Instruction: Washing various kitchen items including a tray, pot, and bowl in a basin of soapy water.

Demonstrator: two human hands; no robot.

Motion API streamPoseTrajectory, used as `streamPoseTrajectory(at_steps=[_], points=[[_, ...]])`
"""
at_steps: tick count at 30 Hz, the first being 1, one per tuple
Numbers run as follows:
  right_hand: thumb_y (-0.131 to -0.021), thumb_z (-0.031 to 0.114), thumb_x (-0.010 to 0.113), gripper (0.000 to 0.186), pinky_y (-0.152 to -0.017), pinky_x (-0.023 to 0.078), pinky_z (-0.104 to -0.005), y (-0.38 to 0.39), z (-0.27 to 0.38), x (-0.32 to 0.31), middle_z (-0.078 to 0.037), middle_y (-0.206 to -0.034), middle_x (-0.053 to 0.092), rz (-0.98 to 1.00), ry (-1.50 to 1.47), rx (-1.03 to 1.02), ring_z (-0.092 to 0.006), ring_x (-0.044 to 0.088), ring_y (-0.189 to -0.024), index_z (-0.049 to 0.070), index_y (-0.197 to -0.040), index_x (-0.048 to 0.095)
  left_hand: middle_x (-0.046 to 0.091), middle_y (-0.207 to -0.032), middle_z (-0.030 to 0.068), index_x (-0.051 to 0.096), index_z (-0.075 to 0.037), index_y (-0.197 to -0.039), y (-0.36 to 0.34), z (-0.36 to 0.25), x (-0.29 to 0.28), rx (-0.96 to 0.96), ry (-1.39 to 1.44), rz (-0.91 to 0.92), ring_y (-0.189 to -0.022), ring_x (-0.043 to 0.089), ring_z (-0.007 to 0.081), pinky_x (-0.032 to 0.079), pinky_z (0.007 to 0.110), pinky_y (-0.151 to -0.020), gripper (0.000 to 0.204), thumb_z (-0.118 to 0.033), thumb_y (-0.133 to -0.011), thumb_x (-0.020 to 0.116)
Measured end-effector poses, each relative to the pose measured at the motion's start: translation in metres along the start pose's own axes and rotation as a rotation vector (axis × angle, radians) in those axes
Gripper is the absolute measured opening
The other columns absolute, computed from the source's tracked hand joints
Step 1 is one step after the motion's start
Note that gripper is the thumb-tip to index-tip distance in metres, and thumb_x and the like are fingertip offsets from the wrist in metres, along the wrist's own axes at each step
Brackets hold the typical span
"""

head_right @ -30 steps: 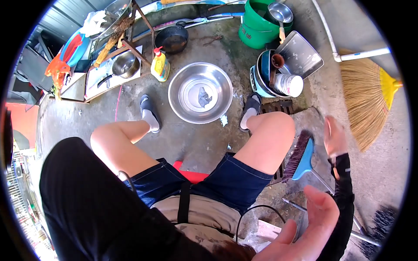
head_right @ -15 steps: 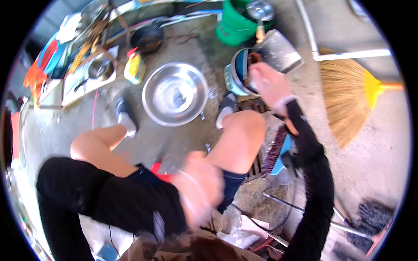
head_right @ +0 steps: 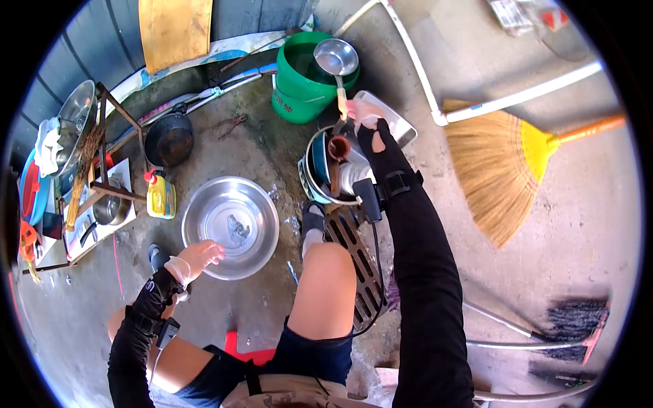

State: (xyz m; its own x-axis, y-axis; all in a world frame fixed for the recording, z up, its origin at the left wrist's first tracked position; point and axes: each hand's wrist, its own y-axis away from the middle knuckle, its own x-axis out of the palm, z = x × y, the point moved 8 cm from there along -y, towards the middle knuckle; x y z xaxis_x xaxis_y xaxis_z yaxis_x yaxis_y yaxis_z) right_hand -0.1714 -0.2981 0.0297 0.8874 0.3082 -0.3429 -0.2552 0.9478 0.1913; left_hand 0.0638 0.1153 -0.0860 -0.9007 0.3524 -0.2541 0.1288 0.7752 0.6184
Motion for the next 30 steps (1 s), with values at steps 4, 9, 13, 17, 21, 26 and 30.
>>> streamPoseTrajectory(at_steps=[4, 9, 13, 17, 21, 26, 30], points=[[-0.075, 0.032, 0.055, 0.037, -0.077, 0.046, -0.033, -0.132, -0.038, -0.12, -0.018, -0.095, 0.064, -0.125, 0.901, -0.352, -0.0266, 0.061, -0.089, 0.001, -0.094, 0.063, 0.062, -0.101, 0.0052, 0.056, -0.004, -0.112, -0.063, -0.032, -0.007, 0.211, 0.464, 0.055, -0.088, 0.057, 0.0137, 0.04, 0.026, -0.076, 0.041, -0.038, -0.092, 0.042], [-0.071, 0.036, 0.062, 0.043, -0.06, 0.047, -0.0361, -0.187, -0.094, -0.026, -0.017, -0.077, 0.064, -0.058, 0.612, 0.096, -0.026, 0.062, -0.07, -0.003, -0.09, 0.06, 0.061, -0.104, 0.0075, 0.054, -0.002, -0.113, -0.056, 0.015, -0.031, -0.02, 0.631, -0.059, -0.09, 0.056, 0.0135, 0.04, 0.026, -0.078, 0.042, -0.035, -0.094, 0.038], [-0.08, 0.03, 0.061, 0.03, -0.053, 0.046, -0.0354, -0.173, -0.104, 0.024, -0.008, -0.074, 0.062, -0.099, -0.133, 0.398, -0.0231, 0.058, -0.06, 0.003, -0.094, 0.057, 0.061, -0.103, 0.0087, 0.054, 0.001, -0.112, -0.054, -0.002, -0.04, 0.048, 0.614, -0.073, -0.093, 0.055, 0.0146, 0.042, 0.028, -0.084, 0.035, -0.028, -0.096, 0.04], [-0.084, 0.013, 0.058, 0.013, -0.041, 0.034, -0.0216, -0.184, -0.05, 0.042, 0.002, -0.063, 0.046, 0.347, -1.047, 0.272, -0.0093, 0.047, -0.05, 0.005, -0.092, 0.051, 0.061, -0.1, 0.0092, 0.054, 0.002, -0.11, -0.064, -0.01, -0.036, 0.055, 0.598, -0.066, -0.092, 0.056, 0.0151, 0.043, 0.029, -0.086, 0.034, -0.027, -0.096, 0.041], [-0.085, 0.011, 0.054, 0.015, -0.04, 0.041, -0.0246, -0.202, -0.056, 0.033, -0.002, -0.063, 0.048, -0.001, -0.514, 0.26, -0.0145, 0.053, -0.053, 0.004, -0.098, 0.053, 0.061, -0.101, 0.0106, 0.055, 0.0, -0.109, -0.062, -0.024, -0.041, 0.071, 0.389, -0.077, -0.094, 0.056, 0.0166, 0.043, 0.029, -0.087, 0.033, -0.026, -0.097, 0.038], [-0.082, 0.014, 0.053, 0.033, -0.061, 0.053, -0.0368, -0.212, -0.03, 0.004, -0.021, -0.1, 0.06, -0.305, 0.855, 0.186, -0.0313, 0.064, -0.086, -0.004, -0.11, 0.049, 0.063, -0.097, 0.0111, 0.055, -0.002, -0.107, -0.056, -0.026, -0.046, 0.128, 0.171, -0.162, -0.091, 0.06, 0.0208, 0.045, 0.03, -0.083, 0.027, -0.023, -0.095, 0.043], [-0.076, 0.014, 0.053, 0.023, -0.066, 0.052, -0.0396, -0.237, -0.038, 0.023, -0.022, -0.086, 0.064, 0.034, 1.265, 0.199, -0.0337, 0.064, -0.083, -0.002, -0.093, 0.056, 0.063, -0.097, 0.0124, 0.057, -0.004, -0.105, -0.059, -0.03, -0.044, 0.171, 0.091, -0.188, -0.093, 0.06, 0.0264, 0.046, 0.032, -0.081, 0.025, -0.023, -0.092, 0.047]])
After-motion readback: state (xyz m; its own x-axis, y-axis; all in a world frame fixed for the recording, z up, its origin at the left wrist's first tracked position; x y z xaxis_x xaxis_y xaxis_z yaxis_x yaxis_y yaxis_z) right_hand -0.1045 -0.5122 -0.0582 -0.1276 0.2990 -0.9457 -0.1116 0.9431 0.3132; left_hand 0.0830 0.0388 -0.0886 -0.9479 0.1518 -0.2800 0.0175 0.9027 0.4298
